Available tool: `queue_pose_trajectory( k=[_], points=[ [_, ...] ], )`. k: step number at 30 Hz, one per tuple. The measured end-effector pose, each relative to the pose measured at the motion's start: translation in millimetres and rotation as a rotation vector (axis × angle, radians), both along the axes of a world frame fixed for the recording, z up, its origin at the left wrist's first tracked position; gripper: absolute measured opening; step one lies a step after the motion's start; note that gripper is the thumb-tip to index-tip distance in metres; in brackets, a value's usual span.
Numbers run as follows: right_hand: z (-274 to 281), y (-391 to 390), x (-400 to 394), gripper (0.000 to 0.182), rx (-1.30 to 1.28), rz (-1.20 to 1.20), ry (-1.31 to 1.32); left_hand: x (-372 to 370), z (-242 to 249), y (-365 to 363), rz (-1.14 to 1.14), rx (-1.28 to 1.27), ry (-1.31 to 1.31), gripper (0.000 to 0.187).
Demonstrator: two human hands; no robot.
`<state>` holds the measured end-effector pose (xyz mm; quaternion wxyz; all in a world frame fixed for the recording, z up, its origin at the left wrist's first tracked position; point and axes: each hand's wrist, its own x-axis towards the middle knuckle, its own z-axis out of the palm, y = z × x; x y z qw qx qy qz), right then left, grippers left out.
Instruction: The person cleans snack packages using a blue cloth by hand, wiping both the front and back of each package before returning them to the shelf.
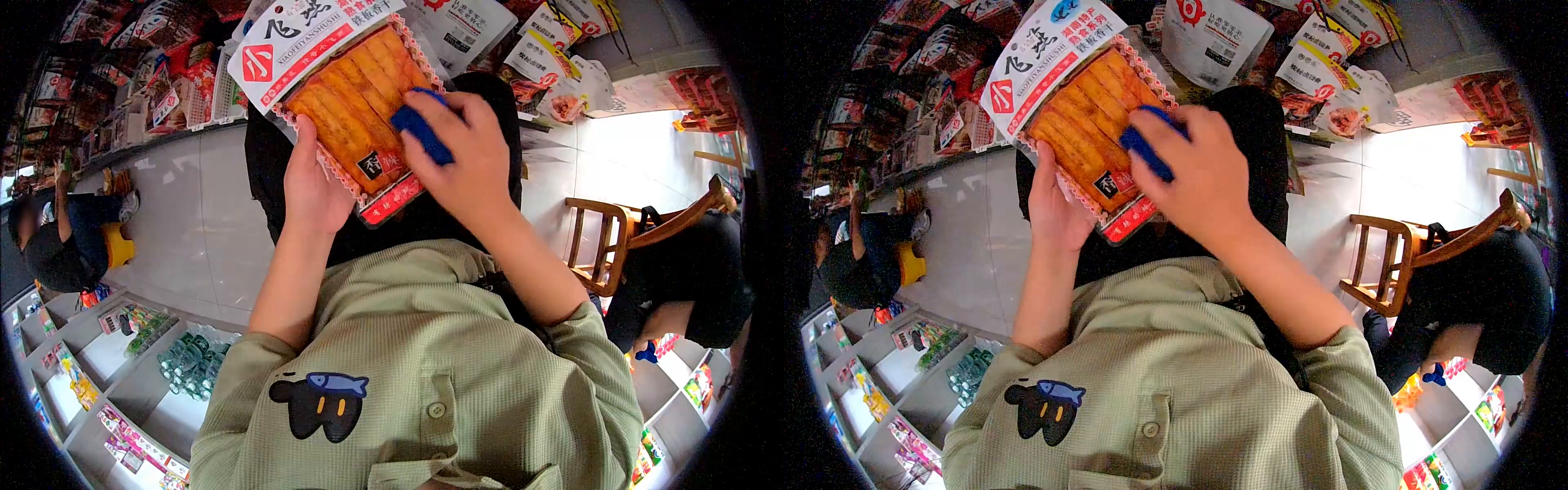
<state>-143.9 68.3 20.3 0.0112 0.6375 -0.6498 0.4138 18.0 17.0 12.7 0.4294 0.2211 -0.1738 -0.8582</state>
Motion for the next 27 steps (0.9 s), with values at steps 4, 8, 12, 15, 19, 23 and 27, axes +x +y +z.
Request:
queue_pose_trajectory(
  k=[4, 8, 12, 15, 19, 23, 27],
  points=[
    [-4, 1, -15, 0.039, 0.03, 0.016, -0.159, 1, -3, 2, -0.017, 0.02, -0.03, 0.052],
    [-8, -1, -23, 0.044, 0.124, 0.07, -0.399, 8, -7, -2, -0.011, 0.035, -0.046, 0.052],
    [6, 1, -33, 0.046, 0.433, 0.184, -0.814, 16, -8, -9, -0.061, 0.07, 0.02, 0.05],
    [-6, -1, -36, 0.043, 0.298, 0.117, -0.762, 18, -11, -8, -0.104, 0.074, 0.121, 0.048],
    [-2, -1, -38, 0.042, 0.295, 0.019, -0.927, 15, -14, 5, -0.15, -0.028, -0.056, 0.045],
    [-4, -1, -42, 0.041, 0.253, -0.015, -0.853, 3, -6, 4, -0.078, 0.046, 0.022, 0.046],
    [-1, 0, -40, 0.04, -0.05, -0.064, -0.181, 4, 4, -4, -0.024, 0.033, 0.239, 0.052]
  ],
)
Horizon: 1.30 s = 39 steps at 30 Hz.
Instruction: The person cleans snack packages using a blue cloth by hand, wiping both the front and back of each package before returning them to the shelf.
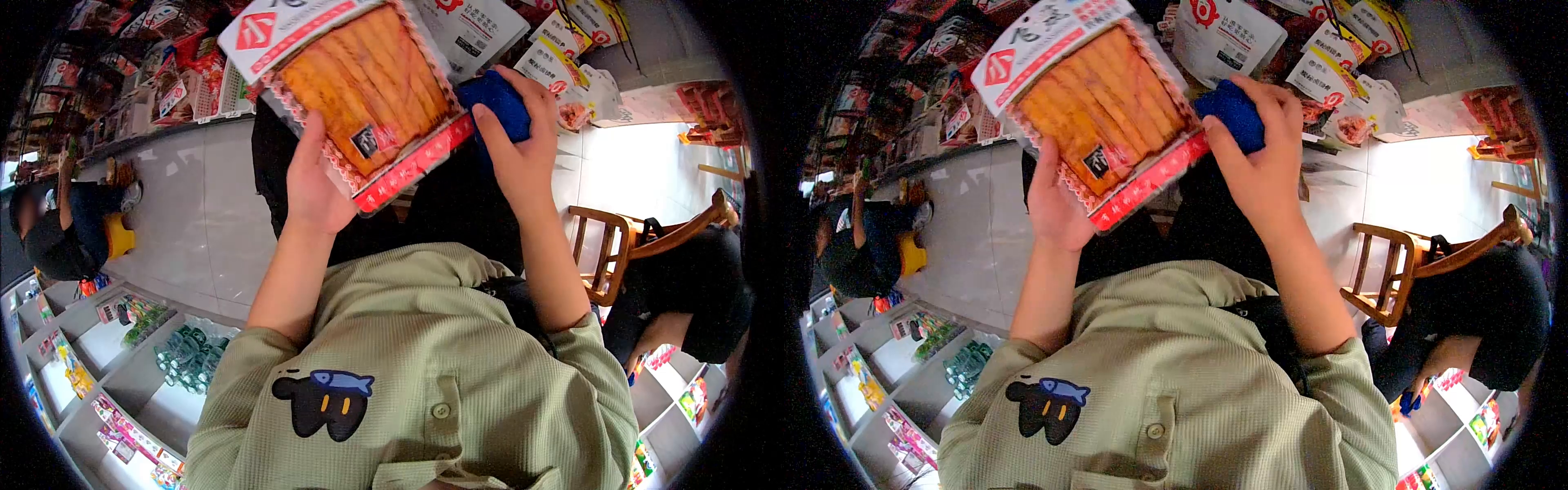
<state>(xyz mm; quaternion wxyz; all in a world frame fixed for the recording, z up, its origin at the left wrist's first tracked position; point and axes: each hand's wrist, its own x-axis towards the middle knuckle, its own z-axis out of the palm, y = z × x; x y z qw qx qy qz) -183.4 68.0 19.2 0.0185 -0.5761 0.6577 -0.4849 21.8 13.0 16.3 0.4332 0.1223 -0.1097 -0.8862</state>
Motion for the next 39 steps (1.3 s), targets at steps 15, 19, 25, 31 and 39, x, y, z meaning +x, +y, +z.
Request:
queue_pose_trajectory(
  k=[15, 19, 25, 31, 39],
  points=[
    [7, 20, 76, 0.046, 0.152, 0.439, 0.154, -1, -4, 3, 0.063, 0.036, -0.007, 0.052],
    [6, 19, 72, 0.045, 0.169, 0.44, 0.144, 0, -8, 3, 0.067, 0.039, 0.01, 0.052],
    [-3, 5, 42, 0.038, 0.127, 0.13, 0.204, -2, -3, 5, 0.073, 0.003, -0.005, 0.051],
    [-11, 0, 5, 0.032, 0.143, 0.025, 0.144, 4, -2, 2, 0.054, 0.017, -0.02, 0.051],
    [-1, 1, -47, 0.033, 0.255, 0.011, -0.427, 14, -6, -1, 0.021, -0.022, -0.267, 0.048]
  ],
)
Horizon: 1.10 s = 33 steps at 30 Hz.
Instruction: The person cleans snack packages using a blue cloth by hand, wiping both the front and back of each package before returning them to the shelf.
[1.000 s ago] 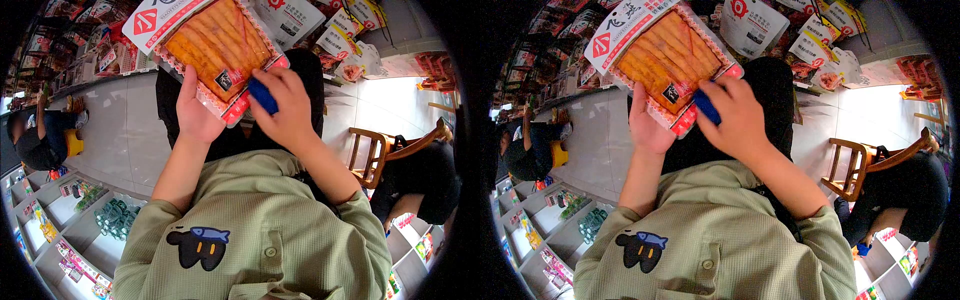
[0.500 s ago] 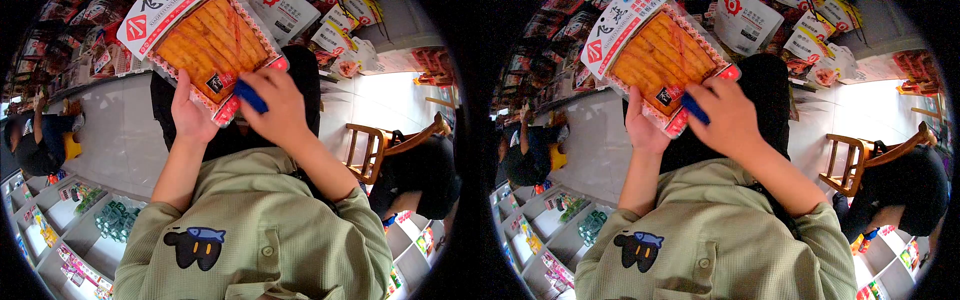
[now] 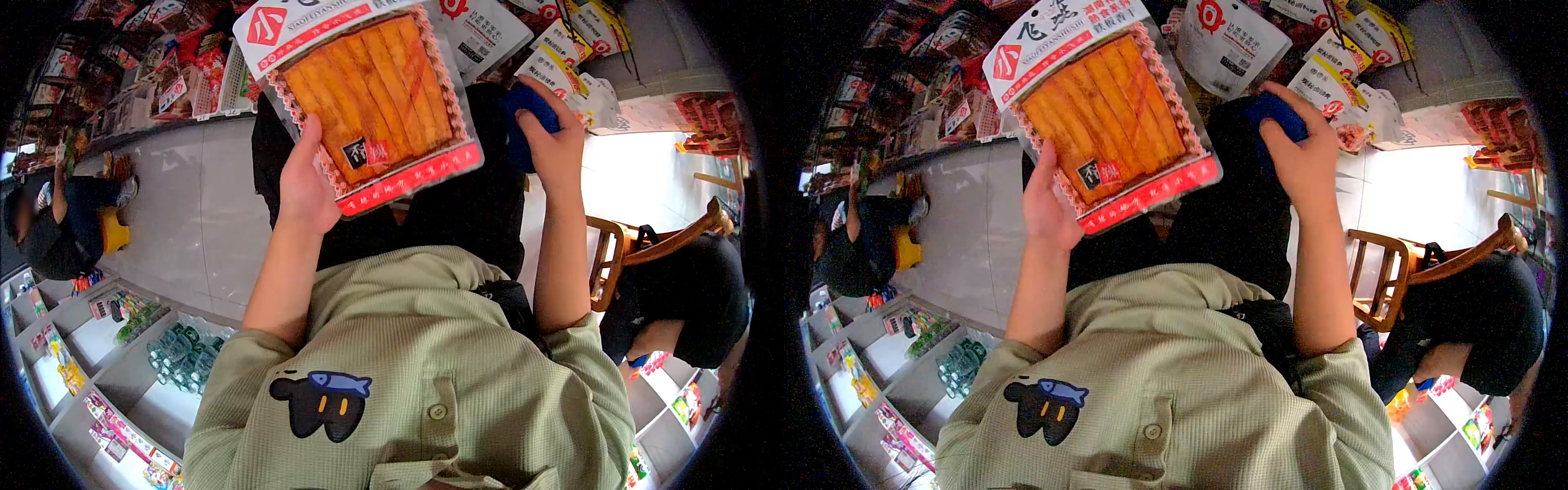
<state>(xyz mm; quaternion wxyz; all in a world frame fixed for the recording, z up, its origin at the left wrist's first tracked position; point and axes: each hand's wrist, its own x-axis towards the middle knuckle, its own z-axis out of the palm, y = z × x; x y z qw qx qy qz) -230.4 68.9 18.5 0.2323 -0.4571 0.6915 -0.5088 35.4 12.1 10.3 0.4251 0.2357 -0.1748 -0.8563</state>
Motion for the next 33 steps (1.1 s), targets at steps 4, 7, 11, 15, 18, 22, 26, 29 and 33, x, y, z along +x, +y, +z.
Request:
queue_pose_trajectory(
  k=[4, 7, 11, 15, 18, 22, 26, 29, 33],
  points=[
    [2, 4, -2, 0.025, 0.143, 0.105, -0.437, -2, 0, 3, -0.042, -0.027, -0.192, 0.045],
    [10, 12, 15, 0.027, 0.082, 0.35, -0.404, -2, -7, 2, -0.097, -0.087, -0.284, 0.041],
    [19, 13, 21, 0.021, 0.128, 0.527, -0.295, -3, -2, 2, -0.171, -0.106, -0.371, 0.033],
    [22, 12, 25, 0.015, 0.018, 0.576, -0.317, -3, -16, -2, -0.096, -0.243, -0.505, 0.038],
    [23, 7, 31, 0.012, -0.137, 0.529, -0.136, -9, -15, 0, -0.05, -0.392, -0.6, 0.047],
    [31, 5, 50, 0.012, -0.141, 0.45, 0.279, -29, -5, 15, -0.134, -0.515, -0.467, 0.061],
    [30, 5, 83, 0.016, -0.174, 0.476, 0.549, -41, 4, 26, -0.06, -0.488, -0.365, 0.06],
    [28, 7, 98, 0.019, -0.137, 0.538, 0.593, -40, 8, 22, -0.057, -0.446, -0.33, 0.061],
    [28, 7, 108, 0.023, -0.07, 0.558, 0.546, -33, 14, 20, -0.024, -0.224, -0.286, 0.046]
  ],
)
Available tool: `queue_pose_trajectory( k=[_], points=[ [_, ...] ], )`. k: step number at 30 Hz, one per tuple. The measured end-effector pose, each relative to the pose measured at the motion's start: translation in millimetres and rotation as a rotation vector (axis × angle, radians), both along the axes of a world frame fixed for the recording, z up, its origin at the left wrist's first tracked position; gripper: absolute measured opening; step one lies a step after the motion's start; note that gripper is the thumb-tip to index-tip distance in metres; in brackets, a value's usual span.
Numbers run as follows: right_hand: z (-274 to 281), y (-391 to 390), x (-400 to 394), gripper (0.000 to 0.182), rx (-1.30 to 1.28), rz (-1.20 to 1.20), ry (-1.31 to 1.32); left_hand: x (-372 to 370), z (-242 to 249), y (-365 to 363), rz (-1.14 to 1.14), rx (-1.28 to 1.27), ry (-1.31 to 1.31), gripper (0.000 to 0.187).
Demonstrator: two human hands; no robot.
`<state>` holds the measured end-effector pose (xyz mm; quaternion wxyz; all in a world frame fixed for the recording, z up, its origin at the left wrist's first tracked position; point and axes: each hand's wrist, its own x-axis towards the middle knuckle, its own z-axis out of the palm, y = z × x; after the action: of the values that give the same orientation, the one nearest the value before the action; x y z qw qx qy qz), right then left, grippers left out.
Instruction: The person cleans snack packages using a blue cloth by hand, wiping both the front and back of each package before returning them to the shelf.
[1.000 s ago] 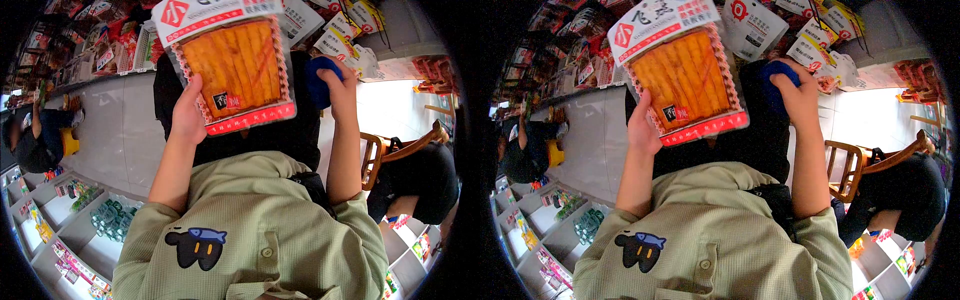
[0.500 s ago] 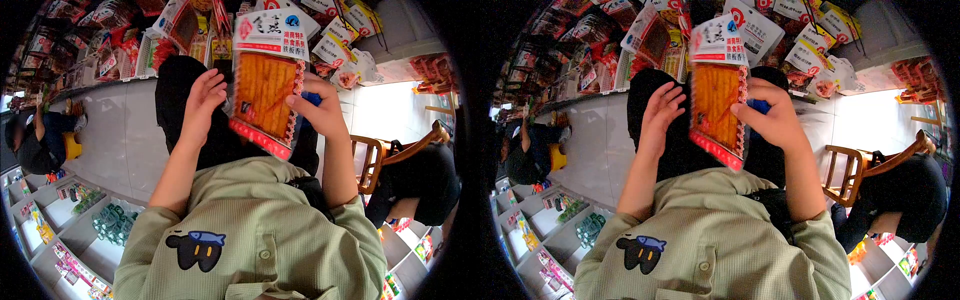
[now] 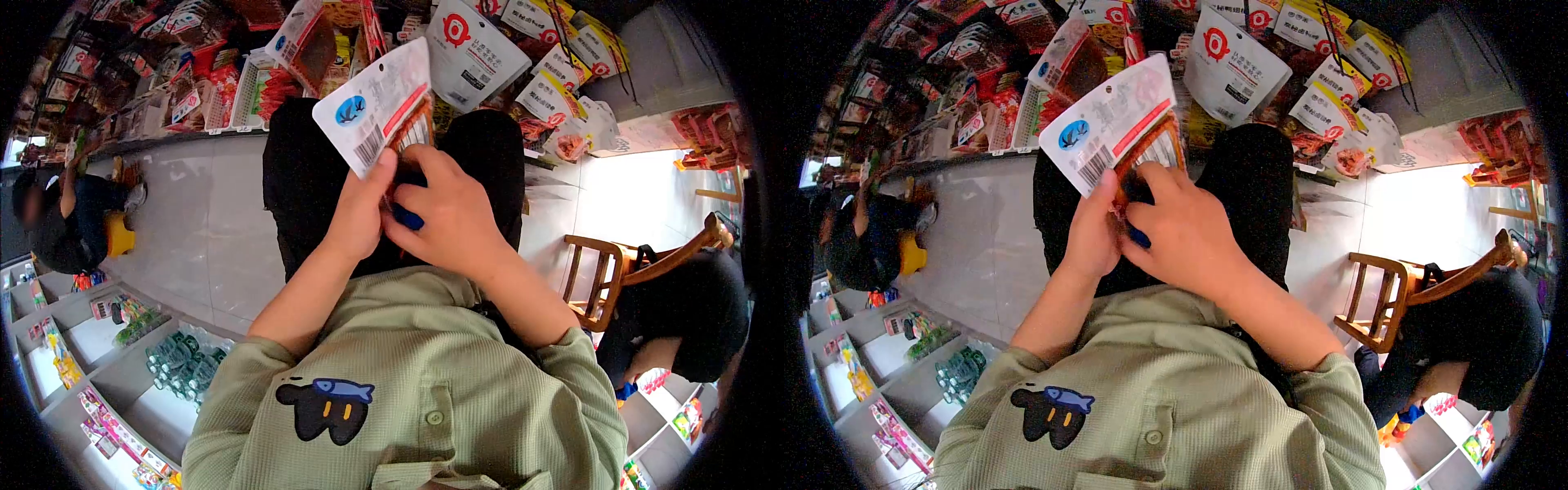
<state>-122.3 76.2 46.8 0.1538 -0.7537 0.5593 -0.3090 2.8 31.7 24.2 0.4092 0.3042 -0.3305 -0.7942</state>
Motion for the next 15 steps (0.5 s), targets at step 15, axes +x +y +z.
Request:
queue_pose_trajectory(
  k=[15],
  points=[
    [13, -13, -35, 0.034, -0.115, -0.026, -0.437, 7, -8, -8, 0.141, -0.25, -0.215, 0.036]
  ],
)
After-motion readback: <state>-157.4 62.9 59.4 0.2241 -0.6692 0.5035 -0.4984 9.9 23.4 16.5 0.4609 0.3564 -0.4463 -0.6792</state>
